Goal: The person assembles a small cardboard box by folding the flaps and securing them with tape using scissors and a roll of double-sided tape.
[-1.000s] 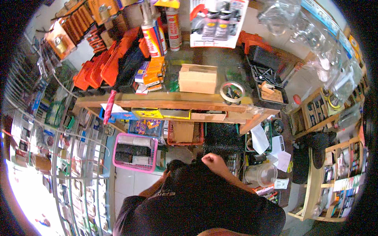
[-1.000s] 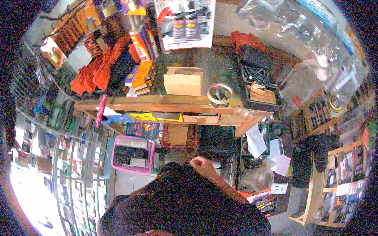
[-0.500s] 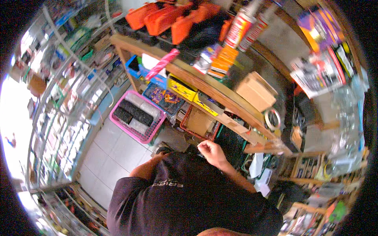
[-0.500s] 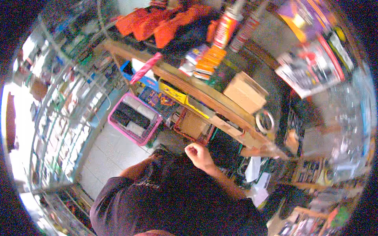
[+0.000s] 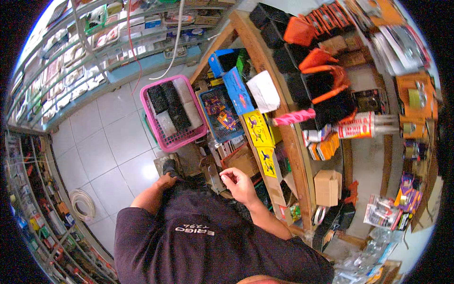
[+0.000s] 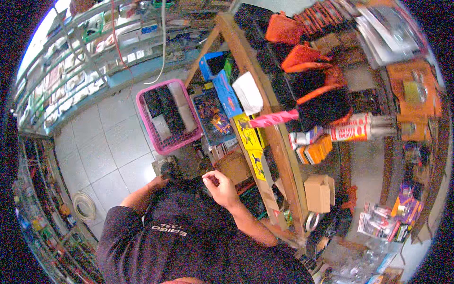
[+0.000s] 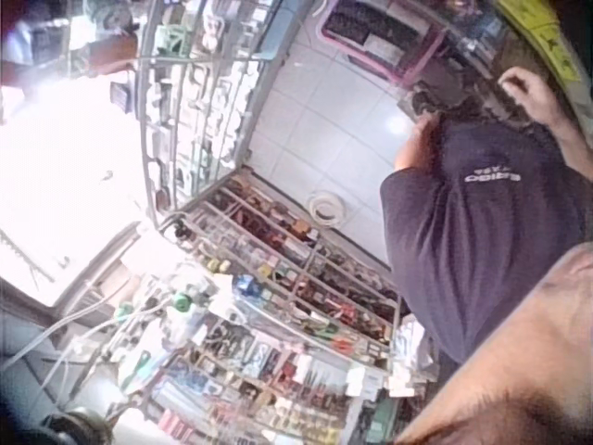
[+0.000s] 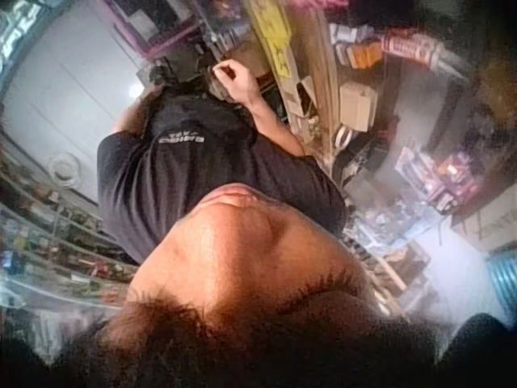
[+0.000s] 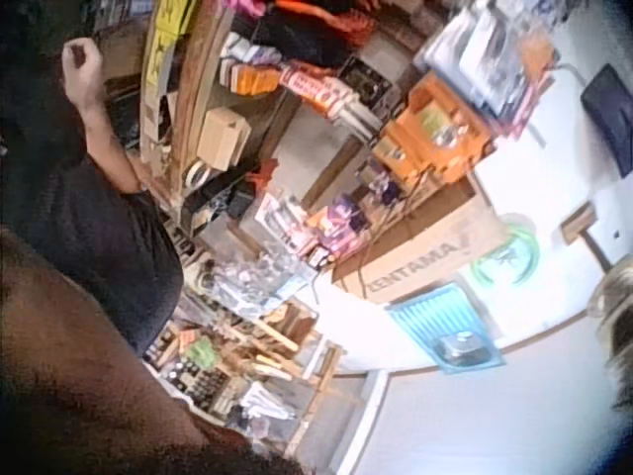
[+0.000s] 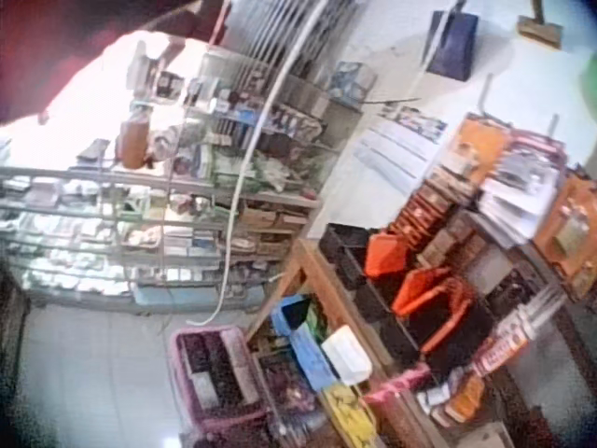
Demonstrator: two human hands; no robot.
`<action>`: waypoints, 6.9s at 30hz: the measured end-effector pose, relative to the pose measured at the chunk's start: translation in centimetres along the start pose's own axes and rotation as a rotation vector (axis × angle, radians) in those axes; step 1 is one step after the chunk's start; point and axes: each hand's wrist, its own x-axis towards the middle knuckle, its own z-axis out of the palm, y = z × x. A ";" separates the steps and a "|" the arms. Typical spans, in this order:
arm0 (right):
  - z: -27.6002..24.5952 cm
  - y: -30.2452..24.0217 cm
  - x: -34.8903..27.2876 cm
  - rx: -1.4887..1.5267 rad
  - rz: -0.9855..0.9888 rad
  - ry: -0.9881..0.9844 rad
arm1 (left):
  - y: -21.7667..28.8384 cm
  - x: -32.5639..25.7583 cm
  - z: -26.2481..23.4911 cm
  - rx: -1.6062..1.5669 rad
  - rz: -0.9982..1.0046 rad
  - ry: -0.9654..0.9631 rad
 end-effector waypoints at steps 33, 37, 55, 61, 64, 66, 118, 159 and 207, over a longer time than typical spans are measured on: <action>-0.7 25.0 37.5 -1.101 0.025 0.033 | 13.4 -1.8 -6.3 -0.125 0.614 0.585; -1.0 24.8 36.8 -1.186 0.085 0.121 | 14.2 -0.3 -7.0 -0.042 0.659 0.551; 1.9 24.6 39.5 -1.154 -0.036 0.166 | 11.2 0.9 -7.2 0.021 0.582 0.554; 1.4 24.5 39.6 -1.188 -0.036 0.144 | 12.2 0.9 -7.1 0.031 0.585 0.527; 1.2 24.4 39.5 -1.238 -0.086 0.138 | 12.9 1.0 -7.1 0.017 0.576 0.552; 0.9 24.7 39.6 -1.199 -0.116 0.193 | 13.0 1.1 -7.1 0.014 0.579 0.560; -6.9 -8.3 -4.3 -0.036 -0.608 0.014 | 34.6 -32.0 -11.4 -0.750 0.520 -0.697; -4.5 2.9 -20.7 0.685 -0.156 0.902 | 45.6 -31.8 5.9 -0.018 0.808 -0.590; -12.8 5.5 -24.1 0.503 -0.151 1.413 | 54.6 -29.7 0.6 0.443 1.391 0.099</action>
